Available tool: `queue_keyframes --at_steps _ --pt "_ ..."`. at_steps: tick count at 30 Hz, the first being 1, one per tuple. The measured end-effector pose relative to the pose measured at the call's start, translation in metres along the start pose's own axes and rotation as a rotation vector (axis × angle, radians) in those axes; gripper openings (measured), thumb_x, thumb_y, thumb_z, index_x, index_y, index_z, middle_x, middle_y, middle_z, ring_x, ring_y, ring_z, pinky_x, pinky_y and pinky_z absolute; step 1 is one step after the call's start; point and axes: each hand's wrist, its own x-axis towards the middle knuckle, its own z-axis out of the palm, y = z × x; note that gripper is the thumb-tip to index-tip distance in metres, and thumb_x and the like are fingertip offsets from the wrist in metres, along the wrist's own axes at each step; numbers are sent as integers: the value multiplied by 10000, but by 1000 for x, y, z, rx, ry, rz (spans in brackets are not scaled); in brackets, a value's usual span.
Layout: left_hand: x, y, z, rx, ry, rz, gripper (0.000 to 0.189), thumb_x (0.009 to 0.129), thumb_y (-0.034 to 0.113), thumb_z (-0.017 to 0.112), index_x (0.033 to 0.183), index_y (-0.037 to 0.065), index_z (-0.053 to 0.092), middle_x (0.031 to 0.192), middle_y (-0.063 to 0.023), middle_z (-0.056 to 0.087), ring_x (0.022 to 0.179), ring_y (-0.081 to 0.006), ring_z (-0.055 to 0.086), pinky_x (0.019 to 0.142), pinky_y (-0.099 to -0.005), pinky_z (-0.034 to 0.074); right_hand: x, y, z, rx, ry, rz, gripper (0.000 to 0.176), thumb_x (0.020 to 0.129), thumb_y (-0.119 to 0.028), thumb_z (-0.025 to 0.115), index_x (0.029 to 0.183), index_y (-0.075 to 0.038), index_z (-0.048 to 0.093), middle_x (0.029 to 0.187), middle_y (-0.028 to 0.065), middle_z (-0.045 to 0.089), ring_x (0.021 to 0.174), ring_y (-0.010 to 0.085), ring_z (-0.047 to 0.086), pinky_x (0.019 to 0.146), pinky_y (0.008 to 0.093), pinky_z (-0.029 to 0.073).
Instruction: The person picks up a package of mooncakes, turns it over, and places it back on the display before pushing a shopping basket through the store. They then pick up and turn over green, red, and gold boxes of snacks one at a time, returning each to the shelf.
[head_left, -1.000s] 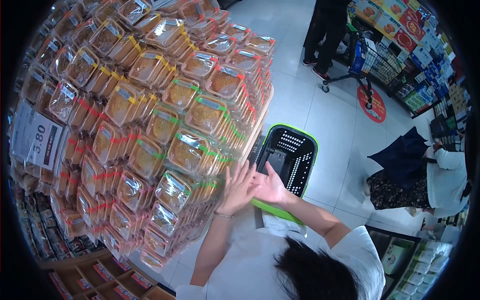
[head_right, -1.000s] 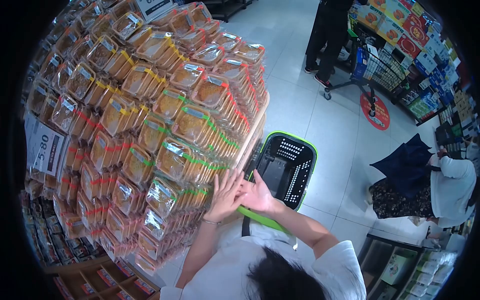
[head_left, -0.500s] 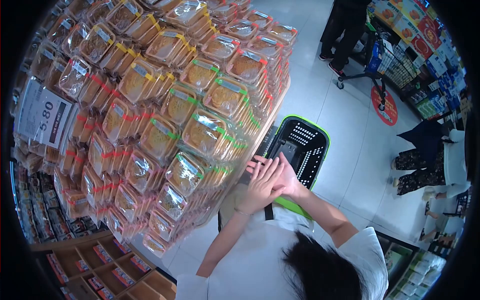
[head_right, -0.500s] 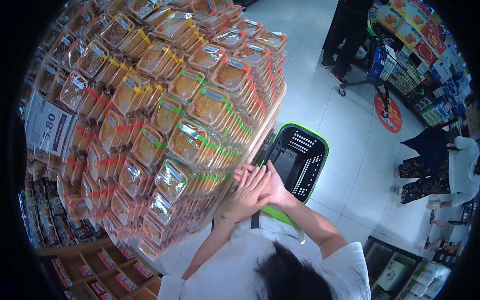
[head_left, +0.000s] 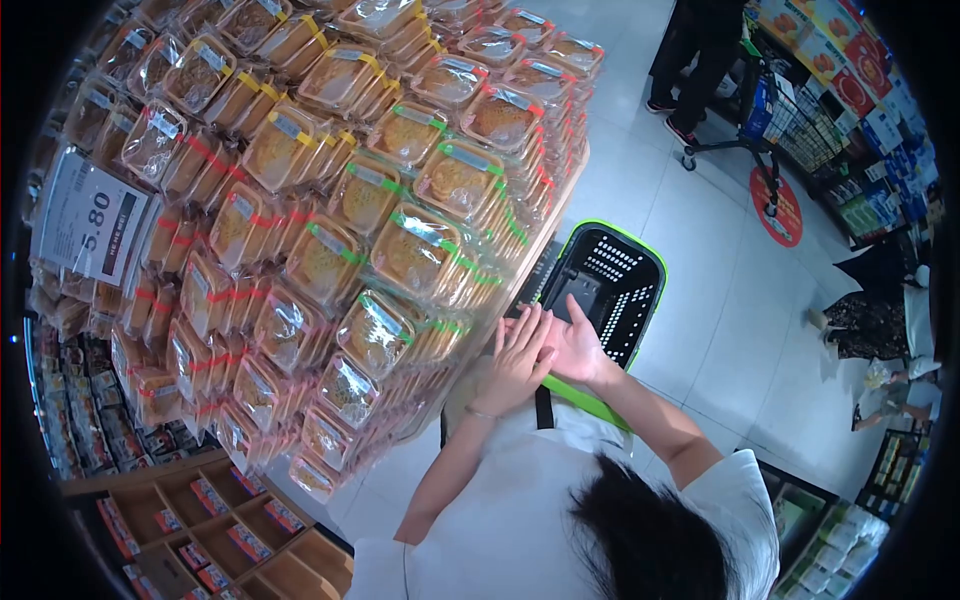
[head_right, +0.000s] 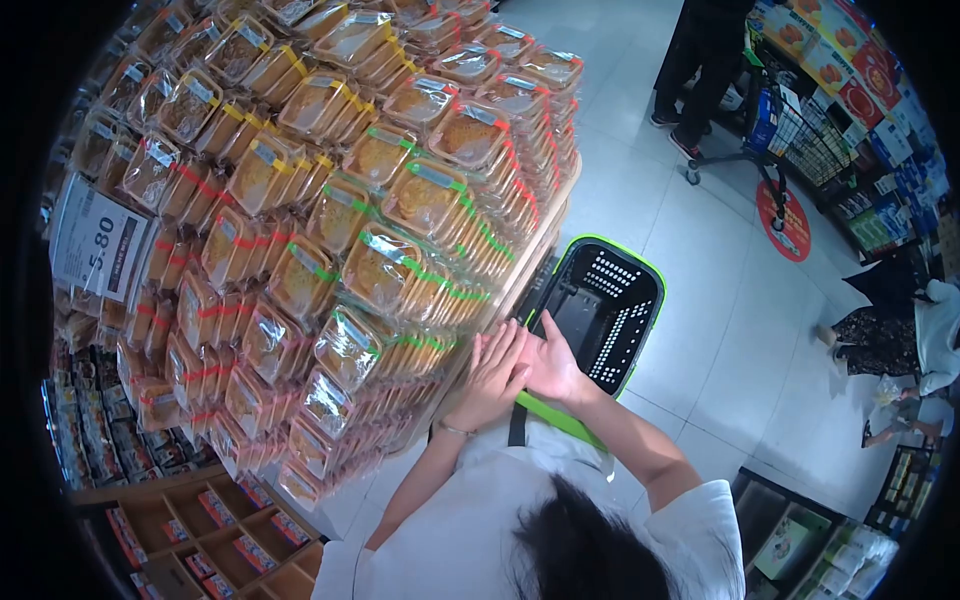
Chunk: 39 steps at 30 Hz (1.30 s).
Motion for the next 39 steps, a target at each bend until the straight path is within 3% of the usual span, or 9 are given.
queue_keyframes --at_steps 5,8,10,13,16,23,29,32,39 --pt "1 -3 0 -24 -2 -27 656 971 376 500 1530 91 310 1592 -135 268 1488 -279 212 1188 -555 71 1 -2 4 -30 20 -48 790 958 -688 292 1369 -37 469 1397 172 510 1305 335 461 1143 468 294" --pt "-1 -7 -8 51 5 -61 664 972 401 495 1534 102 304 1599 -127 252 1488 -300 200 1190 -552 66 -1 -8 1 37 -158 6 854 936 -717 292 1456 -45 384 1434 217 464 1322 363 444 1137 480 296" --pt "-4 -10 -12 35 -4 -131 680 968 417 503 1534 98 301 1604 -113 244 1484 -319 201 1190 -551 78 -5 -7 15 -88 -96 -37 847 947 -701 291 1480 -44 343 1448 213 446 1316 353 447 1133 478 300" --pt "-11 -12 -13 -47 21 -181 774 968 430 509 1541 16 193 1597 -196 203 1473 -360 208 1191 -539 110 -3 -5 18 -120 8 -82 814 971 -658 287 1493 -34 311 1526 221 346 1410 348 333 1180 476 222" --pt "-11 1 -20 -119 56 -201 875 960 453 521 1530 -58 97 1577 -279 174 1471 -391 193 1194 -527 127 -1 -7 15 -213 3 -118 778 980 -634 299 1469 -31 348 1511 192 386 1389 319 367 1178 459 233" --pt "-14 34 0 33 -127 185 954 884 544 596 1530 -27 187 1573 -270 195 1474 -408 170 1182 -562 128 5 -16 0 -237 61 -195 741 999 -591 320 1491 -38 321 1504 204 384 1368 328 390 1148 464 314" --pt "-15 26 8 -46 -136 126 927 881 553 597 1508 -35 249 1565 -269 216 1452 -409 230 1168 -551 199 -19 -41 0 -321 96 -271 661 1036 -507 290 1456 0 355 1504 230 385 1385 341 394 1127 494 338" --pt "-11 26 15 -19 -99 102 904 872 543 618 1482 -45 301 1561 -268 229 1437 -406 267 1166 -542 214 -47 -53 0 -442 167 -230 647 1033 -522 299 1405 -6 417 1406 219 503 1289 341 506 1067 488 422" --pt "17 21 31 -86 63 86 841 804 507 708 1385 -43 448 1548 -247 281 1374 -420 364 1123 -544 289 -118 -51 16 -1178 543 -81 663 1038 -545 281 1317 9 516 1176 134 629 1056 215 601 948 354 473"
